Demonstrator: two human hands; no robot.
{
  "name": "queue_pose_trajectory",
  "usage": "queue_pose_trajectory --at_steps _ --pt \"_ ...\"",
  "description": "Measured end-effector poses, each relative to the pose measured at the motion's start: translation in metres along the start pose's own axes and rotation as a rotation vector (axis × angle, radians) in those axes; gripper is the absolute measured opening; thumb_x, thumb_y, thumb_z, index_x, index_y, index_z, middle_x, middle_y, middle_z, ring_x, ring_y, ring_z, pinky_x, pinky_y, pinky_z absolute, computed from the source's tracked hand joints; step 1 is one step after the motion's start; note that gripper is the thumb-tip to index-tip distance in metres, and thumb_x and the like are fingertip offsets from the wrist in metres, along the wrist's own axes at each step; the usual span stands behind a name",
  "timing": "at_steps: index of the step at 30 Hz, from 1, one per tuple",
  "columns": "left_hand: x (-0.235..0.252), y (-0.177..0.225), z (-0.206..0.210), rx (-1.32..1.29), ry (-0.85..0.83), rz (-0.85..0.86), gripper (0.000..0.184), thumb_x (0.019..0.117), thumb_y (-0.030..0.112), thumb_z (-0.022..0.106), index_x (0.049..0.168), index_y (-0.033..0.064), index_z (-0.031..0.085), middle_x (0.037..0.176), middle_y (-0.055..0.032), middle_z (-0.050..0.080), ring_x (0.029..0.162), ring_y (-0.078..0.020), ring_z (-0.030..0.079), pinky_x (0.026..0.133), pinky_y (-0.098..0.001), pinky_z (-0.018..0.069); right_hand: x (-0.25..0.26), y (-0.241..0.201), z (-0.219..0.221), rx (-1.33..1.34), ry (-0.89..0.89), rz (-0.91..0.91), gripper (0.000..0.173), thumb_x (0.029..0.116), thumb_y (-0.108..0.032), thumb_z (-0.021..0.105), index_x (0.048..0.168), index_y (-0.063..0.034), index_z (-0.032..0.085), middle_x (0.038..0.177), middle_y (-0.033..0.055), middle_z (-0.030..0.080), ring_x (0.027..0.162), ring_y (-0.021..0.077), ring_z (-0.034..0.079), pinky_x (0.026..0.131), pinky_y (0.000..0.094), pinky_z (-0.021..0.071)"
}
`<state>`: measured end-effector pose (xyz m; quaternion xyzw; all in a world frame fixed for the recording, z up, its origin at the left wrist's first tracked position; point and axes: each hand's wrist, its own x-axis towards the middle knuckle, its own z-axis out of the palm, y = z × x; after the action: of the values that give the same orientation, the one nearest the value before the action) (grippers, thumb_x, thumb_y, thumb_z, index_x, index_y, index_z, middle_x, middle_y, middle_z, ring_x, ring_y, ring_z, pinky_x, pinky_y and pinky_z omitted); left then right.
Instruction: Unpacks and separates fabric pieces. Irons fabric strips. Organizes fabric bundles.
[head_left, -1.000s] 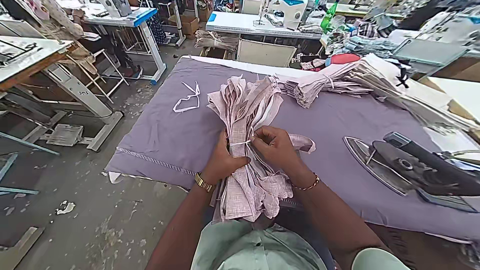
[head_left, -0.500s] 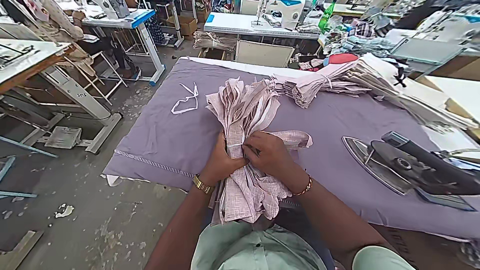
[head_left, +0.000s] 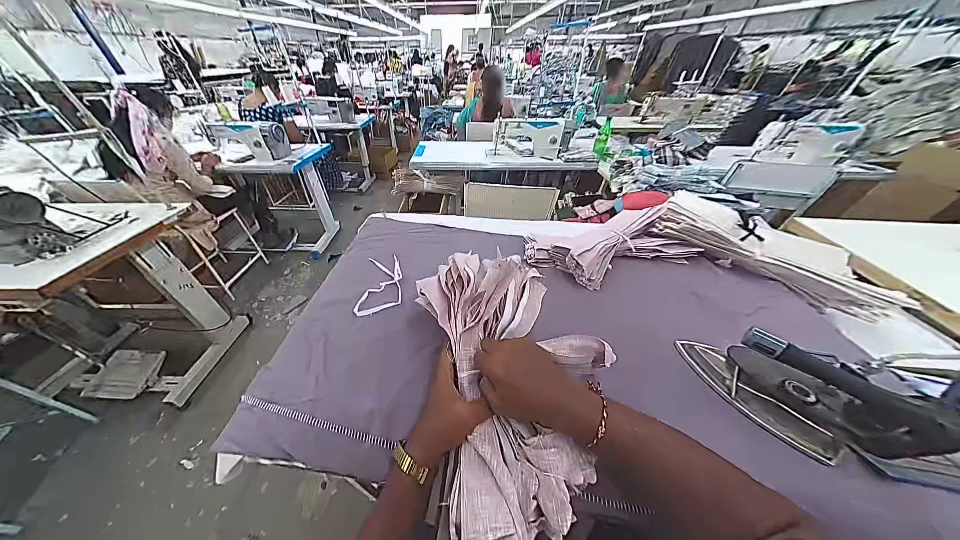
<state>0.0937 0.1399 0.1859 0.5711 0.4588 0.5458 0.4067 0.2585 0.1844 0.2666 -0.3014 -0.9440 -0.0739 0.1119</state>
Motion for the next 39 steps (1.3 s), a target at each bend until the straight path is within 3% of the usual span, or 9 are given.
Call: queue_pose_trajectory --at_steps 5,9,12,23,29,33,39 --pt "0.001 -0.003 0.000 -0.004 0.008 -0.015 0.128 0.0567 0.029 0.100 0.156 -0.0005 0.024 0.138 -0.0086 0.062 0.124 -0.0103 0.063 0.106 -0.0308 0.0557 -0.002 -0.001 0.000 -0.064 -0.026 -0.019 0.020 0.0932 -0.024 0.054 0.085 -0.0077 0.064 0.084 0.0104 0.062 0.068 0.0262 0.065 0.052 0.0432 0.0521" --pt "0.001 -0.003 0.000 0.029 0.002 -0.006 0.128 0.0577 0.030 0.100 0.157 0.0014 0.025 0.140 -0.0072 0.061 0.125 -0.0096 0.062 0.107 -0.0306 0.0554 -0.010 0.005 0.009 -0.015 0.123 -0.024 0.020 0.0922 -0.024 0.056 0.079 -0.0103 0.062 0.081 0.0071 0.062 0.067 0.0226 0.064 0.051 0.0403 0.0512" --pt "0.000 -0.003 0.000 0.018 0.008 -0.004 0.125 0.0591 0.029 0.099 0.156 0.0012 0.026 0.141 -0.0082 0.059 0.126 -0.0101 0.061 0.107 -0.0305 0.0553 -0.012 0.003 0.010 -0.020 0.137 0.006 0.021 0.0920 -0.025 0.058 0.078 -0.0103 0.063 0.081 0.0068 0.063 0.067 0.0226 0.065 0.052 0.0405 0.0522" --pt "-0.002 -0.005 0.000 0.011 0.016 0.028 0.123 0.0608 0.030 0.099 0.156 -0.0002 0.027 0.141 -0.0081 0.060 0.126 -0.0109 0.061 0.107 -0.0308 0.0553 -0.004 -0.008 0.004 -0.011 -0.020 0.091 0.021 0.0939 -0.024 0.054 0.089 -0.0058 0.064 0.088 0.0129 0.064 0.073 0.0285 0.067 0.056 0.0452 0.0535" --pt "-0.001 0.000 0.001 -0.008 0.023 0.025 0.122 0.0600 0.027 0.099 0.155 -0.0028 0.028 0.141 -0.0108 0.060 0.127 -0.0135 0.062 0.107 -0.0320 0.0555 -0.013 -0.002 0.010 0.037 0.073 0.080 0.024 0.0982 -0.023 0.049 0.093 -0.0056 0.064 0.091 0.0133 0.064 0.073 0.0284 0.067 0.056 0.0450 0.0540" --pt "-0.002 -0.003 0.000 -0.031 0.016 0.040 0.122 0.0622 0.025 0.098 0.155 -0.0053 0.025 0.141 -0.0141 0.058 0.127 -0.0160 0.061 0.107 -0.0327 0.0553 -0.015 0.001 0.016 0.070 0.164 0.053 0.024 0.0982 -0.022 0.050 0.086 -0.0066 0.063 0.085 0.0114 0.063 0.068 0.0265 0.065 0.053 0.0436 0.0521" --pt "-0.001 -0.002 0.000 -0.036 0.007 0.072 0.120 0.0630 0.028 0.099 0.154 -0.0057 0.028 0.139 -0.0131 0.060 0.125 -0.0163 0.063 0.106 -0.0336 0.0563 -0.008 0.000 0.015 0.048 0.073 0.078 0.024 0.0978 -0.024 0.050 0.089 -0.0069 0.064 0.087 0.0115 0.063 0.070 0.0273 0.066 0.054 0.0444 0.0517"
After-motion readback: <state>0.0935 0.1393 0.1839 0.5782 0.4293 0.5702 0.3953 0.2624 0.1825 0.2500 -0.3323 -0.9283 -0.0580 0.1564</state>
